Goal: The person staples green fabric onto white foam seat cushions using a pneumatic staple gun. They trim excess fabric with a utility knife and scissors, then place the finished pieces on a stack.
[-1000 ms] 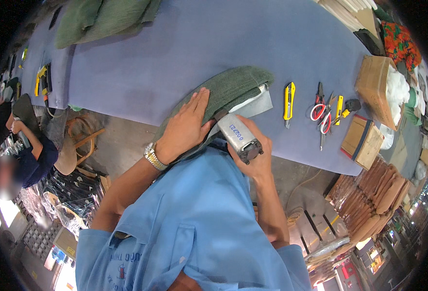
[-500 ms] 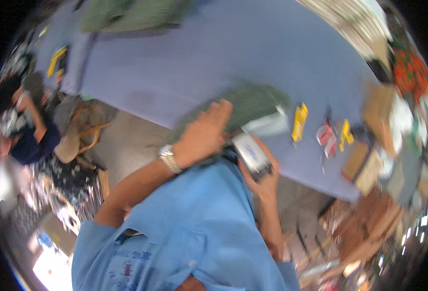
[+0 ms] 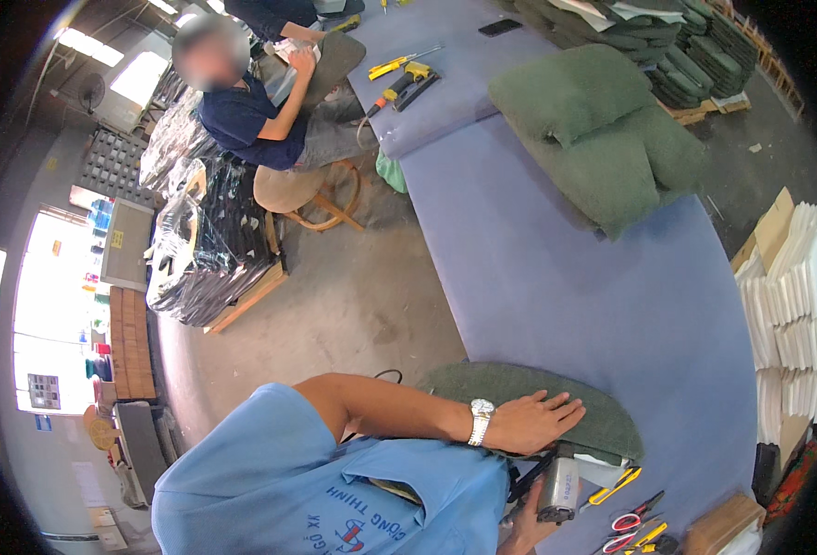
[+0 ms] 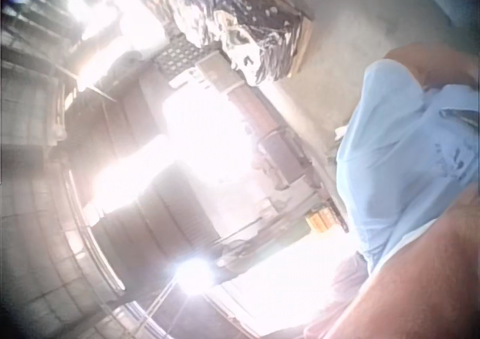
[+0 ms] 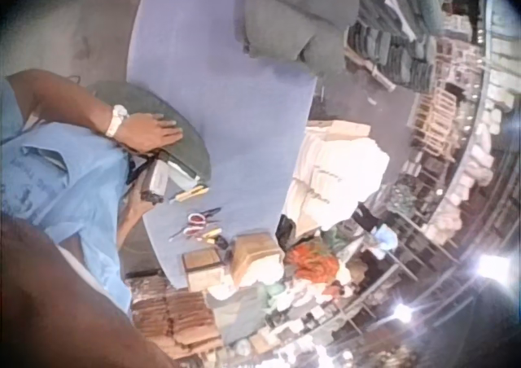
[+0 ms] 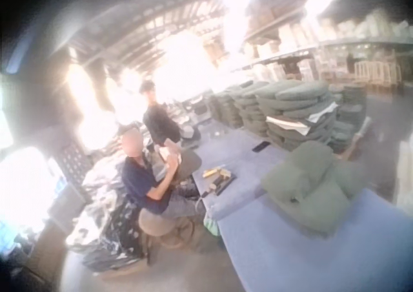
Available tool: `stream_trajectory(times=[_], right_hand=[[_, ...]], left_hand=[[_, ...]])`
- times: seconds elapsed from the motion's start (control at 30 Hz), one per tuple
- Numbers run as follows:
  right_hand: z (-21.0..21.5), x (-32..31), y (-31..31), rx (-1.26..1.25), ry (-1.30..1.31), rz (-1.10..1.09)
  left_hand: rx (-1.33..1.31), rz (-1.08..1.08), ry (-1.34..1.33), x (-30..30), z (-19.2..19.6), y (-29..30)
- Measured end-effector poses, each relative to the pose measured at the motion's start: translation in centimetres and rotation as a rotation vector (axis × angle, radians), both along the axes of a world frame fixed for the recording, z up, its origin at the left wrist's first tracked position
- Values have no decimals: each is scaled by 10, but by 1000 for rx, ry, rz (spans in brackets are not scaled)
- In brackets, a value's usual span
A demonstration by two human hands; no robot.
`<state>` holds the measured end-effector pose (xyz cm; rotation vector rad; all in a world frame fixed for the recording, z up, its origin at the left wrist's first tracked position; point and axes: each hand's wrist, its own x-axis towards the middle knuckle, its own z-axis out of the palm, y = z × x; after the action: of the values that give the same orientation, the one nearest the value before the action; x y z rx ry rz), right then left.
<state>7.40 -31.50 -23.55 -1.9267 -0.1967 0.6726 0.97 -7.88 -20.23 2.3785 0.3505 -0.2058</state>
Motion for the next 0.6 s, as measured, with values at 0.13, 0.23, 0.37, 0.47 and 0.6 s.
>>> stream_trajectory(times=[0.13,0.23,0.37,0.47,0.6], right_hand=[[-2,-4,-2,-27,35,-8],[3,-9,-2,-3,57,-9],[73,-5,51,70,-38,146],[49,-6,48,281,-233,169],[80,-8,62,136,-164,145]], left_hand=[[56,13,-93,1,-17,0],[184,-8,-181,1,-11,7],[65,22,-221,10,14,12],[15,-53,-145,16,14,14],[-152,-75,-79,14,10,18]])
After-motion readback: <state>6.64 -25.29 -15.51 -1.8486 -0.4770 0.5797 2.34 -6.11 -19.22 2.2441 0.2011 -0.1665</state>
